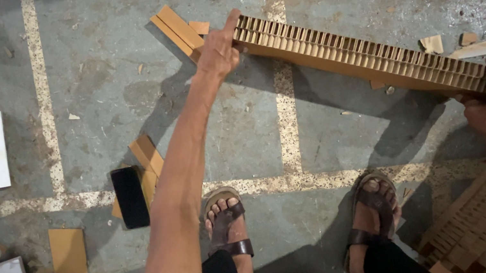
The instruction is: The person picks up long, grooved wooden planks from the floor and stacks them vertically against a larger pile. The person handles the planks one by one, inspecting them briefly before placing them in the stack.
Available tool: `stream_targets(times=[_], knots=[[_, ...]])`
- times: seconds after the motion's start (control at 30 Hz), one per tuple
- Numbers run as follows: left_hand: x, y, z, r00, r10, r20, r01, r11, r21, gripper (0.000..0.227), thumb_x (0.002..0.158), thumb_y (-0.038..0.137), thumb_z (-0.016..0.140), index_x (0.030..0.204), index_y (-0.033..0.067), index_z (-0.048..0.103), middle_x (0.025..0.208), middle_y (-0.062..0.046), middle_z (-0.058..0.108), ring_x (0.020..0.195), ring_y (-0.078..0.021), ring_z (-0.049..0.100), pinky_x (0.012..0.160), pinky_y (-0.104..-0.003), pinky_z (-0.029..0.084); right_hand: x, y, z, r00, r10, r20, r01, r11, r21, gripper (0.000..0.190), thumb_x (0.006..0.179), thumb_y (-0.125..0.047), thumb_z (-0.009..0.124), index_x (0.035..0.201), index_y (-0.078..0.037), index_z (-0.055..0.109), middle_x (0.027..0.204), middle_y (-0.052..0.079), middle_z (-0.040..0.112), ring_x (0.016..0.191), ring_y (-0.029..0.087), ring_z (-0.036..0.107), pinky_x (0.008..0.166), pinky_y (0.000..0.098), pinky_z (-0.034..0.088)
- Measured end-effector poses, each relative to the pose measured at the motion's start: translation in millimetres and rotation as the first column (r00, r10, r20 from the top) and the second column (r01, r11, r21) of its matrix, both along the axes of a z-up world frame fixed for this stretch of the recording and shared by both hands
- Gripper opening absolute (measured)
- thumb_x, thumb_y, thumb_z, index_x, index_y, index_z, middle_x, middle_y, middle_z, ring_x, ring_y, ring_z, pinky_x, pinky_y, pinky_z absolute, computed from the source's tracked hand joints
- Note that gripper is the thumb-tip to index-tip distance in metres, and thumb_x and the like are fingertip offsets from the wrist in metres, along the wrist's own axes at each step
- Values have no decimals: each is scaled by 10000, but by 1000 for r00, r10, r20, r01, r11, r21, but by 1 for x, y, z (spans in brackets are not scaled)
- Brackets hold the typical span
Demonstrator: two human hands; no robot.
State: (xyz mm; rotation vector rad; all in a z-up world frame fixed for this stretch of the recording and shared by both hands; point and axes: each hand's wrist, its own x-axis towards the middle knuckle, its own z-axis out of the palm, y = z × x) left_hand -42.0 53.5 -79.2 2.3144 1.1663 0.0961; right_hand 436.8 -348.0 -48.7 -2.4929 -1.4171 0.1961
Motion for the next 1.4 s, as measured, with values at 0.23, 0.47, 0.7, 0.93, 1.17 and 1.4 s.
stream_targets(times=[0.23,0.47,0.7,0.93,1.17,1.4], knots=[[2,1,27,989,-13,145,2,997,76,842,695,-38,828,1449,82,474,1109,-248,702,978,-421,694,854,-493,596,2,2,15,999,9,-54,-11,1000,-28,535,912,-200,896,1365,-50,654,1254,145,729,1135,226,724,932,349,599],[-8,42,114,893,-29,450,159,954,-253,769,752,142,950,1379,18,520,1338,-193,631,1239,-347,611,1046,-488,523,59,-24,15,633,-167,-756,235,972,-17,535,914,-259,845,1353,-46,624,1280,139,670,1106,261,677,883,373,567],[0,32,165,784,588,197,-228,568,-791,589,841,425,805,1189,-39,702,1013,-169,798,773,-221,815,641,-332,713,47,-12,44,140,-287,-948,523,834,-175,327,1077,-283,668,1295,-41,650,1190,82,672,1039,226,661,826,372,539],[-6,18,145,824,566,9,-360,537,-763,630,779,502,749,1217,54,681,922,-155,770,715,-199,786,584,-321,678,8,-6,40,11,-241,-971,464,861,-208,305,1104,-297,608,1253,-36,667,1147,76,707,1011,228,679,871,396,546],[-4,12,136,796,605,-11,-363,464,-808,560,791,444,775,1154,20,728,912,-156,789,681,-190,779,566,-320,665,27,-21,15,59,-349,-935,456,843,-286,273,1128,-352,626,1196,-91,668,1056,39,699,752,206,620,517,372,425],[-6,10,123,781,625,3,-379,478,-792,516,783,378,817,1115,-9,740,907,-184,786,692,-235,780,566,-364,662,41,-40,5,-39,-322,-946,412,857,-309,227,1132,-381,660,1148,-155,672,948,-18,688,599,139,531,347,293,285]])
